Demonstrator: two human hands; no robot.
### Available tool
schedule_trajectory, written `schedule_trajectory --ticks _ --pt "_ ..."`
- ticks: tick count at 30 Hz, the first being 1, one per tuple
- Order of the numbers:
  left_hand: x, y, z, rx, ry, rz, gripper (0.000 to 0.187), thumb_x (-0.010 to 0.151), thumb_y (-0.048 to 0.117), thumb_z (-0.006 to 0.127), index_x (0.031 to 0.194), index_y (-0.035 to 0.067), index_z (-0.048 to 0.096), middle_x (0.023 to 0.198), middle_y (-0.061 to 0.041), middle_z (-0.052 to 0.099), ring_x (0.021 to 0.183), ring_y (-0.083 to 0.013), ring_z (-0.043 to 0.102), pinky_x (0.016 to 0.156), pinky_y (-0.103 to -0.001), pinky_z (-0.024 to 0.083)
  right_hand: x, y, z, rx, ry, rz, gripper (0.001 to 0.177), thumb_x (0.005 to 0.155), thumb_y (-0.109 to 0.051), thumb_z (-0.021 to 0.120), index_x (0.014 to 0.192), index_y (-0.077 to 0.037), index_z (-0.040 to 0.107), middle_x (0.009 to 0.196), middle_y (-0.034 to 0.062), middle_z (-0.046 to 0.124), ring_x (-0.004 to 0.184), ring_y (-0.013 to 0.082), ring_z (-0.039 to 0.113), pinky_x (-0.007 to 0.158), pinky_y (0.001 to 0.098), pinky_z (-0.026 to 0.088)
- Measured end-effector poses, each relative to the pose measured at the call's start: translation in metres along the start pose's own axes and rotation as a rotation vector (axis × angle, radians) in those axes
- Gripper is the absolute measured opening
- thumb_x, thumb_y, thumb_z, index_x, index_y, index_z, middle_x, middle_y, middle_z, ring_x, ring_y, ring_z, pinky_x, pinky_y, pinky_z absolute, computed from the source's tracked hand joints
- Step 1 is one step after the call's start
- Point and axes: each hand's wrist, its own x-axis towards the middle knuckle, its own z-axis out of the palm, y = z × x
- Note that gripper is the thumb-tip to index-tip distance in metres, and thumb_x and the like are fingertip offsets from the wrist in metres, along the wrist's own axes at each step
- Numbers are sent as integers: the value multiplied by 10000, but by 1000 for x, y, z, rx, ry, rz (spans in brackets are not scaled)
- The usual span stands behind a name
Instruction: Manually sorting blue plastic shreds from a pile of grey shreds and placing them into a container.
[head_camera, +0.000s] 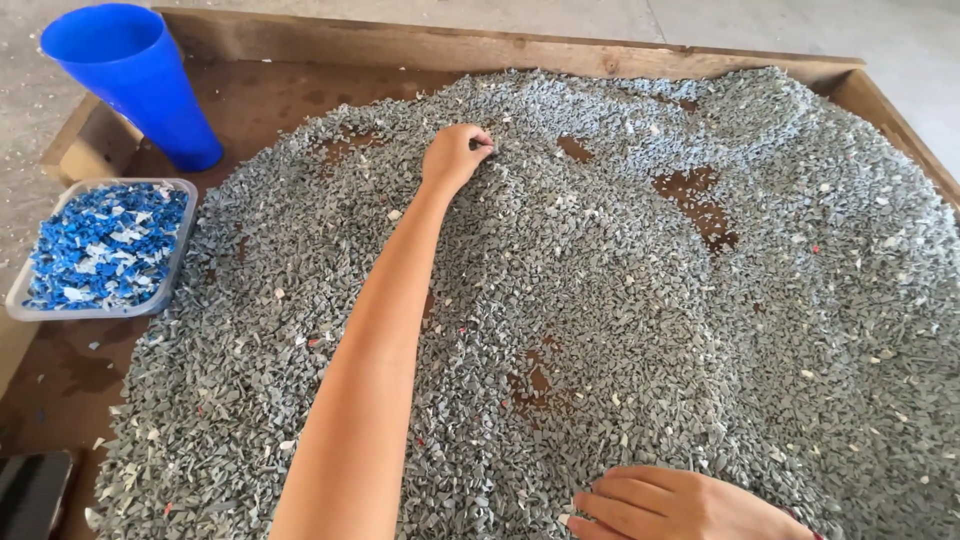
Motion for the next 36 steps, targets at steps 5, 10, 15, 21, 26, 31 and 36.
schedule_trajectory --ticks 5,10,15,21,26,31,36 --pt "8 -12 0 -117 -54 -98 261 973 354 634 1093 159 759 1028 -4 775 475 -59 497 524 -239 451 -1 1 0 18 -14 -18 361 1141 -168 458 1427 -4 605 1305 151 681 1118 325 660 1009 447 508" --pt "13 -18 4 -115 -38 -83 281 982 367 630 1038 131 771 975 -21 776 518 -72 529 618 -259 515 0 2 -1 -5 -21 -36 350 1148 -162 437 1412 4 596 1295 162 673 1105 344 652 992 465 508" --pt "6 -14 2 -137 -27 -100 267 1015 336 595 1033 153 788 580 35 632 403 -54 356 443 -223 296 1 2 -4 44 -32 -19 365 1151 -167 429 1424 23 580 1306 184 664 1122 366 646 989 485 505" --pt "6 -16 4 -185 -20 -119 330 1059 243 457 1099 138 767 592 42 628 380 -49 264 398 -224 177 2 2 -4 17 -17 -36 355 1147 -146 412 1406 22 588 1301 181 665 1113 363 649 988 478 508" --pt "-21 15 -9 380 -384 266 554 1067 406 178 1501 153 411 1609 -18 325 1500 -312 216 1242 -535 153 -1 2 -3 35 -38 -18 380 1155 -183 414 1436 17 572 1350 186 651 1142 365 643 992 483 502" --pt "-67 40 -26 351 -519 452 620 1065 444 134 1539 80 299 1617 -139 270 1494 -349 191 1244 -511 125 -3 3 -1 21 -62 -18 385 1160 -205 420 1447 8 564 1358 180 649 1147 362 635 987 479 493" --pt "-129 77 -45 285 -569 613 588 1062 430 168 1551 119 273 1622 -124 277 1497 -329 219 1239 -514 147 -3 6 8 17 -76 -46 370 1156 -196 416 1420 3 582 1373 181 639 1137 358 637 966 475 495"
